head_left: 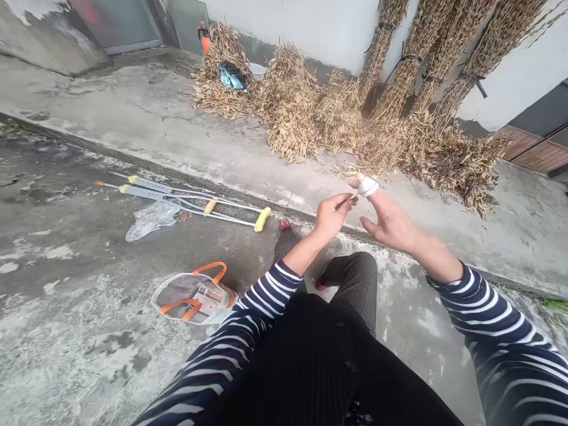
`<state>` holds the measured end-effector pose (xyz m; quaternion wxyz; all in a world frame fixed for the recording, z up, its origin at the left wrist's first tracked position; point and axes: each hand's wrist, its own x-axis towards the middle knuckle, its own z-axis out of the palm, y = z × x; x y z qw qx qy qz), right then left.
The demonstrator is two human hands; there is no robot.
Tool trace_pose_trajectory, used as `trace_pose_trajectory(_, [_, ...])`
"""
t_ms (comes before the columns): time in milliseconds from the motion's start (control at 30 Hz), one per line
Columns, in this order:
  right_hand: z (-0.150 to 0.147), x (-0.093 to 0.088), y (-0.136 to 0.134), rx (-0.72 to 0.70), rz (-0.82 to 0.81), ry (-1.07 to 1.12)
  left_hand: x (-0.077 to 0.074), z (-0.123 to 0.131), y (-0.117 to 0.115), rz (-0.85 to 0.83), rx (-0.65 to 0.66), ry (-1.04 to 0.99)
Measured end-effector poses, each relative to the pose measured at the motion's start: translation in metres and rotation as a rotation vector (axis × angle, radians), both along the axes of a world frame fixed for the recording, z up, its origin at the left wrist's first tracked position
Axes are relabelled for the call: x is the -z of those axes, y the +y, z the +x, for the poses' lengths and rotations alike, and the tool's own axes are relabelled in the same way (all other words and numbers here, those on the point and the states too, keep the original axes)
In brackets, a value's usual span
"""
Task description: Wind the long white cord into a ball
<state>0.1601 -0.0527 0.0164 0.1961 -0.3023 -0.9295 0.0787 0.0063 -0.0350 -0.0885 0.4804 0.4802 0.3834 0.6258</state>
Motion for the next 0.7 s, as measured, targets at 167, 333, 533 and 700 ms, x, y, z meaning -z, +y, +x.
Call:
trace_pose_trajectory(167, [0.004,0.006,0.001,-0.001,-0.005,0.013,-0.002,-0.016,-0.002,0.103,-0.127,0.251])
trace_pose_trajectory(333, [0.008,0.008,-0.001,0.024,-0.045,0.035,-0.007,-0.026,0.0,0.276,-0.125,0.448])
trace_pose_trajectory(533, [0.01,0.005,-0.003,0.038,-0.023,0.037,-0.002,-0.021,0.012,-0.057,0.081,0.222])
trace_pose_trajectory(700, [0.016,0.001,-0.002,0.076,-0.009,0.007,-0.002,-0.022,0.005,-0.246,0.238,0.007])
